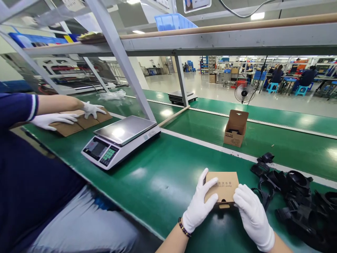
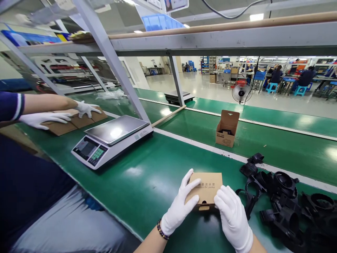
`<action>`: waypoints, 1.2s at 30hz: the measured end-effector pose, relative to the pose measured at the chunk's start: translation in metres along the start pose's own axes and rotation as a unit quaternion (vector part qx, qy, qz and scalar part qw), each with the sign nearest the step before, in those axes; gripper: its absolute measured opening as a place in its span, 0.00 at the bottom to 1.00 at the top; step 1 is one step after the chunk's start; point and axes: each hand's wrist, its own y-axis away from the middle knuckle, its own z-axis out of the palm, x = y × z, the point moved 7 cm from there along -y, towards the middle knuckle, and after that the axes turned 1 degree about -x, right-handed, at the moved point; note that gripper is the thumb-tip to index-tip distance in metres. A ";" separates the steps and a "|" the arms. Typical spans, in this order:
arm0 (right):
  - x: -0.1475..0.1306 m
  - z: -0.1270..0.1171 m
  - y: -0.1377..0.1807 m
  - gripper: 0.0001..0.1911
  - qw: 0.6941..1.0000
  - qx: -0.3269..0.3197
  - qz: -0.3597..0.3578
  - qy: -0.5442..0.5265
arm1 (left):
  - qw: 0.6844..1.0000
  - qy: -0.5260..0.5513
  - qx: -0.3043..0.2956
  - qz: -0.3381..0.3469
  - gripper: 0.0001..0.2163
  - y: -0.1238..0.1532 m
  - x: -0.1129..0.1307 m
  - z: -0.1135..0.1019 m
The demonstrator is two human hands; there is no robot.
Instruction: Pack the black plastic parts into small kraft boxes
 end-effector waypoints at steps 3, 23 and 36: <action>0.000 -0.001 0.003 0.25 1.000 0.006 -0.016 0.008 | 0.995 0.075 0.046 -0.036 0.27 0.004 -0.008 0.007; -0.033 0.017 -0.040 0.08 0.995 -0.086 -0.044 -0.022 | 0.995 0.086 0.048 -0.003 0.32 -0.002 -0.021 0.007; -0.013 -0.004 -0.044 0.24 0.995 -0.036 0.096 -0.018 | 0.952 -0.272 -0.024 0.136 0.20 -0.034 0.064 0.021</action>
